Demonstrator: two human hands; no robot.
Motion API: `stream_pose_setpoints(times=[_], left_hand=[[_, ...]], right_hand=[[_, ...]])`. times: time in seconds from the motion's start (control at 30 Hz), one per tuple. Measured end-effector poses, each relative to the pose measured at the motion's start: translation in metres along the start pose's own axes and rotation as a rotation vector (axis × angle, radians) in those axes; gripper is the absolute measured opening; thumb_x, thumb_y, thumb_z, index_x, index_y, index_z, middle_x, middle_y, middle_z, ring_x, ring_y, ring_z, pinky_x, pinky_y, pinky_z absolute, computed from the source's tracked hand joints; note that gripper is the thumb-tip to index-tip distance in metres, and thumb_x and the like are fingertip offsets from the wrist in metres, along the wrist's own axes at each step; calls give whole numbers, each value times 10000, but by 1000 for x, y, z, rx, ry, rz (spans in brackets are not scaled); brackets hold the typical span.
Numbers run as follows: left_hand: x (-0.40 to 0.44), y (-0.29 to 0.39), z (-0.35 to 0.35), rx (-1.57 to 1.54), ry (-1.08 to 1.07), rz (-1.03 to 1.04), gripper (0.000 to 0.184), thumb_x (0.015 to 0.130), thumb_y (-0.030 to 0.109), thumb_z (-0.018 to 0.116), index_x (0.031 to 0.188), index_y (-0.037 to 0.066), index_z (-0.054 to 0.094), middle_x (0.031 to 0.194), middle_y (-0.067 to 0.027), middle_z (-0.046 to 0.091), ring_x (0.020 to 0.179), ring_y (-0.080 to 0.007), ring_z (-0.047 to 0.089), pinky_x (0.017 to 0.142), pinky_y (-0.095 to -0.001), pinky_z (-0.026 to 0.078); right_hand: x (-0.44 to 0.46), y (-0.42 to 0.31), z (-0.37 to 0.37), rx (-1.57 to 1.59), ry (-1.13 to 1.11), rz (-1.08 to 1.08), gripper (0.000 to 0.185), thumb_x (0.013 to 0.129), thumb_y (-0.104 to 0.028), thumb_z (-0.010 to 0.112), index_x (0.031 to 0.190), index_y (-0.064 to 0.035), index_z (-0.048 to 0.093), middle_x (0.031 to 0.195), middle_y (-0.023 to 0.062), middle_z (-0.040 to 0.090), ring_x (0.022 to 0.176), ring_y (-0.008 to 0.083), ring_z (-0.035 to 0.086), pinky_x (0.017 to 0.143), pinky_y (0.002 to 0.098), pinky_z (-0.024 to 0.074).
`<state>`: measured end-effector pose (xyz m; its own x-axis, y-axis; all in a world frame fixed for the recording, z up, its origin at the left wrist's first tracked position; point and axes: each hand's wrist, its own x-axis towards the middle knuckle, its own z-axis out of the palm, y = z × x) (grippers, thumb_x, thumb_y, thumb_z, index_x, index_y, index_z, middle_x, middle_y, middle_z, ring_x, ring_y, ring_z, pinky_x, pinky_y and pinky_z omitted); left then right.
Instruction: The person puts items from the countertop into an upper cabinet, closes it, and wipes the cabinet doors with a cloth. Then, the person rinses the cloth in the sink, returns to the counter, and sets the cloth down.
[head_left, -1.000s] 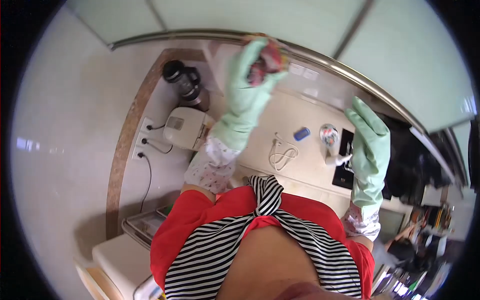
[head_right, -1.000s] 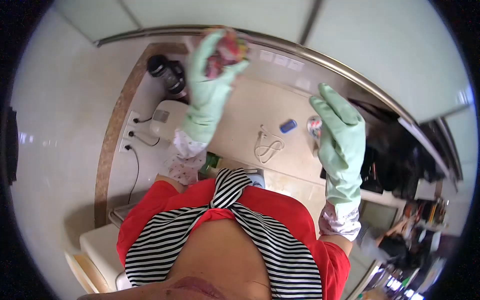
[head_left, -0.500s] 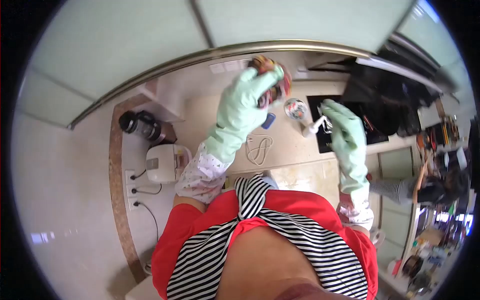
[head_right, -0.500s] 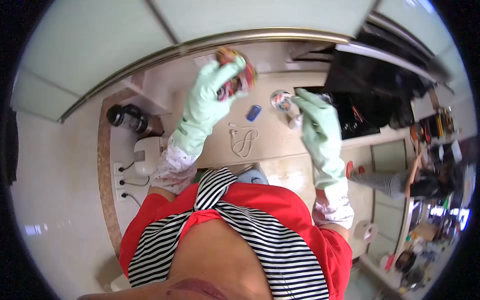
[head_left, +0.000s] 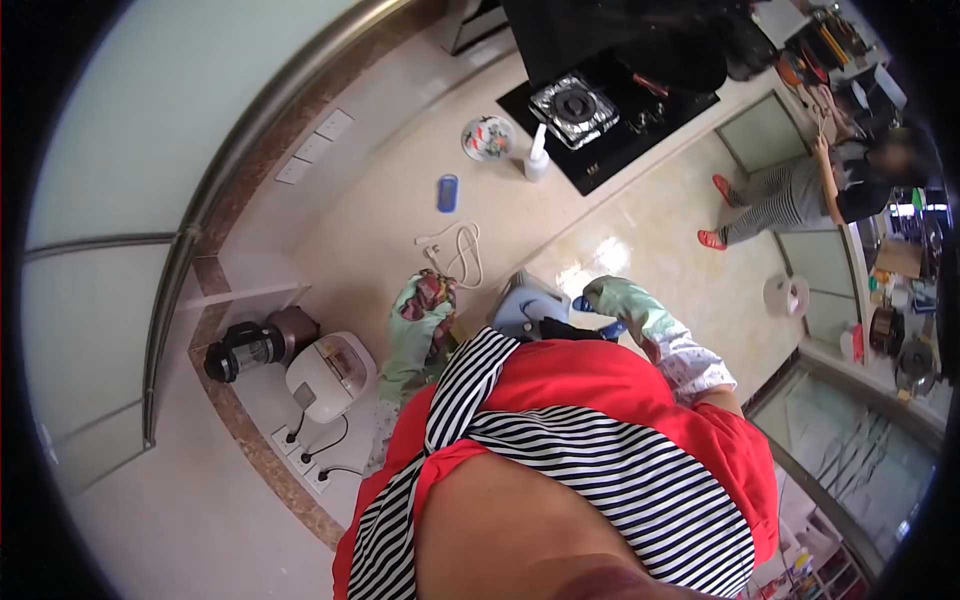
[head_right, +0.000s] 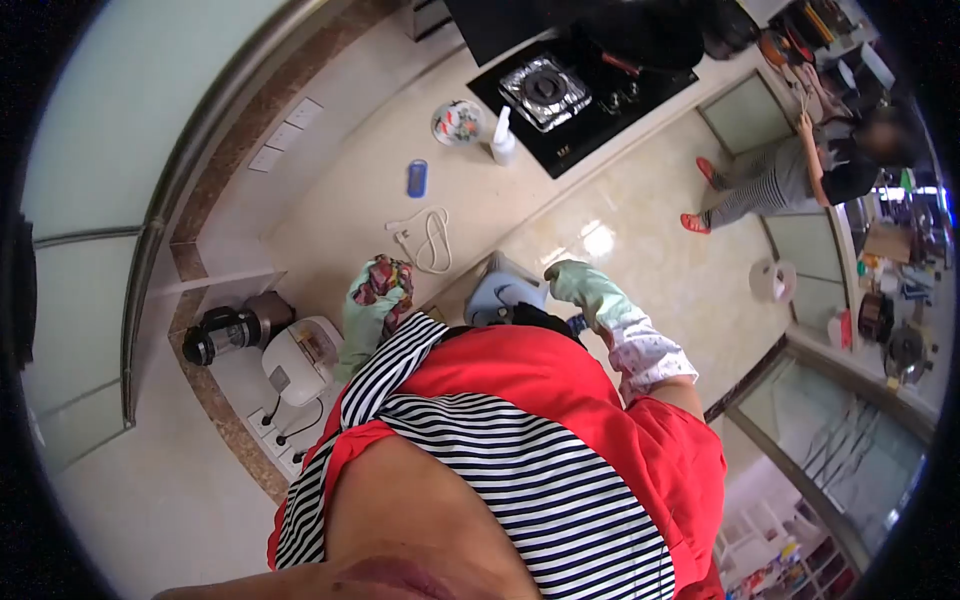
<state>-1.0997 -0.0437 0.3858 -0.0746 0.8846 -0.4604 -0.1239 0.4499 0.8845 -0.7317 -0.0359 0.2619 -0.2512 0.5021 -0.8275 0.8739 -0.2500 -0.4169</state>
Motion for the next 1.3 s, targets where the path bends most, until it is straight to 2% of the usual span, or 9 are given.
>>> stream_pose_setpoints(times=[0.13, 0.2, 0.23, 0.27, 0.33, 0.6, 0.83, 1.07, 1.3], left_hand=[[0, -7, 0, -14, 37, -46, 474, 880, -66, 684, 1320, 57, 559, 1029, -51, 678, 728, -101, 615, 585, -230, 512], [2, -9, -1, 2, 61, -53, 461, 885, -65, 680, 1314, 61, 568, 1041, -45, 679, 742, -91, 614, 606, -232, 508], [2, -14, -11, 109, 41, -112, 501, 874, 18, 732, 1347, -4, 569, 1226, -76, 655, 1064, -139, 636, 941, -292, 507], [7, -26, -19, 105, 44, -129, 501, 874, 18, 732, 1347, -4, 569, 1226, -76, 655, 1064, -139, 636, 941, -292, 507], [15, -59, -32, 6, 0, 29, 384, 895, -58, 678, 1258, 40, 600, 1032, -23, 677, 781, -69, 606, 665, -232, 511], [-2, -137, -68, -195, 292, -237, 237, 924, 20, 703, 1146, 78, 643, 876, 33, 667, 605, -22, 542, 509, -207, 419], [-14, -167, -58, -355, 481, -261, 271, 926, 49, 715, 1185, 69, 641, 924, 8, 682, 678, -52, 596, 560, -210, 474], [-16, -229, -68, -368, 425, -318, 411, 933, 105, 726, 1314, 37, 588, 1160, -43, 679, 938, -103, 660, 789, -250, 557], [-26, -271, -74, -561, 482, -552, 419, 937, 63, 712, 1335, 48, 582, 1146, -27, 675, 920, -99, 643, 788, -252, 549]], right_hand=[[24, 59, 49, 46, 185, -144, 410, 878, -247, 528, 1203, -70, 706, 1150, 169, 718, 1036, 322, 688, 921, 412, 532], [10, 54, 55, 134, 158, 18, 421, 885, -257, 519, 1213, -62, 697, 1123, 196, 716, 1008, 338, 691, 883, 424, 539], [12, 63, 65, 133, 163, 59, 429, 889, -266, 513, 1220, -60, 691, 1102, 210, 715, 994, 347, 692, 866, 427, 544], [9, 71, 80, 123, 266, 26, 447, 897, -299, 511, 1221, -45, 684, 1094, 223, 711, 990, 357, 690, 858, 427, 545], [4, 59, 80, 155, 218, 60, 470, 905, -330, 508, 1224, -29, 677, 1109, 234, 703, 1008, 367, 685, 876, 432, 540], [97, 29, 78, -151, 247, -144, 428, 925, -297, 535, 1241, -36, 659, 1178, 248, 677, 1116, 401, 632, 991, 463, 485], [207, -3, 52, -456, 97, -126, 577, 948, -318, 471, 1479, -92, 457, 1540, 212, 420, 1414, 355, 412, 1156, 457, 359], [289, -6, 32, -756, 394, -248, 756, 942, -468, 556, 1538, -56, 341, 1631, 168, 277, 1473, 375, 315, 1194, 396, 319], [333, 40, 56, -710, 378, -139, 808, 936, -489, 600, 1599, -244, 209, 1688, 73, 140, 1549, 302, 150, 1227, 517, 193]])
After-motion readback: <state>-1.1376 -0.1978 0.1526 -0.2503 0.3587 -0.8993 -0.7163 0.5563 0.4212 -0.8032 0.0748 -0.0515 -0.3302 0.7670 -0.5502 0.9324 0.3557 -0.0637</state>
